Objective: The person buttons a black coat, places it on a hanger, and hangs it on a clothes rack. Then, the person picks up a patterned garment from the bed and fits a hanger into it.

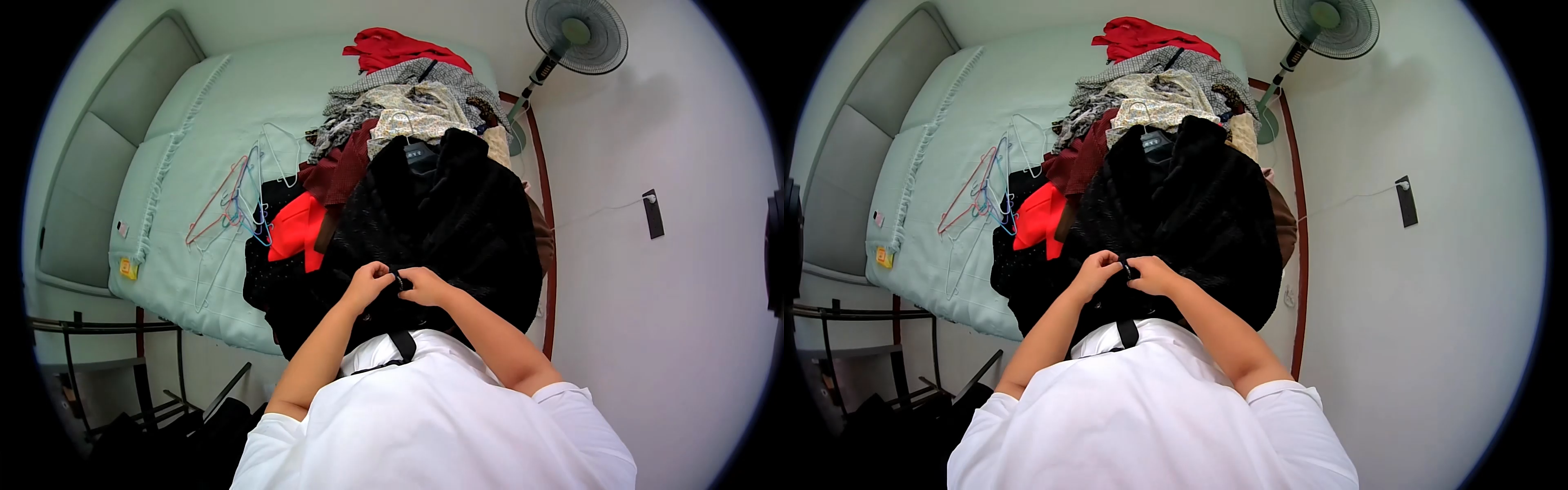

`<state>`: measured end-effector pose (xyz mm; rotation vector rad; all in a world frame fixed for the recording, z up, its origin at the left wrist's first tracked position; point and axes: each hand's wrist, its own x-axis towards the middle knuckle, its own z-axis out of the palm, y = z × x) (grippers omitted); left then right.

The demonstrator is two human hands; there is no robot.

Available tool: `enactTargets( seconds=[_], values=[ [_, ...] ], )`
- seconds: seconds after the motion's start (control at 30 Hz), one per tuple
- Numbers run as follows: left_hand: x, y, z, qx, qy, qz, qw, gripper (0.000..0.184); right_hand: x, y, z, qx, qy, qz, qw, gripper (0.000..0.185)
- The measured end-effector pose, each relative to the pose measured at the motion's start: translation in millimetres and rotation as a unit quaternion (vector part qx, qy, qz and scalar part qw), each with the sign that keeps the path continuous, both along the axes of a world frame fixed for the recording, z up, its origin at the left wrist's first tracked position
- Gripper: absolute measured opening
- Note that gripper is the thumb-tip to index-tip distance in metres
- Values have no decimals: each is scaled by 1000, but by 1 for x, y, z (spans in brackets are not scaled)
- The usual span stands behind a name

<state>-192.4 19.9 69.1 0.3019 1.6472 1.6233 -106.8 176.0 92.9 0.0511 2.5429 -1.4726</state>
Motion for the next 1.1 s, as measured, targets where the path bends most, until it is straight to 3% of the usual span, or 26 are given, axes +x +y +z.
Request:
enactTargets(
  seconds=[0.03,0.07,0.13,0.2,0.33,0.53,0.87,1.1],
  values=[
    [-5,-2,9,-48,86,-41,994,14,-1,-1,0,37,81,27,996,21],
    [-8,-4,19,-95,172,-81,977,17,-1,0,1,37,83,26,996,21],
    [-14,-5,33,-105,179,-94,974,19,-1,0,3,92,99,63,989,21],
    [-18,-7,42,-142,179,-188,955,16,-1,-1,2,107,116,72,985,21],
    [-18,-8,32,-154,185,-209,948,14,3,-2,0,150,158,84,972,21],
    [-2,-12,2,-66,174,-98,978,12,9,-3,-8,121,141,48,981,25],
    [15,-10,-16,7,-28,22,999,4,14,-2,-13,97,187,14,977,26],
    [15,-7,-18,21,-140,102,985,11,5,3,-11,110,98,7,989,34]
  ],
)
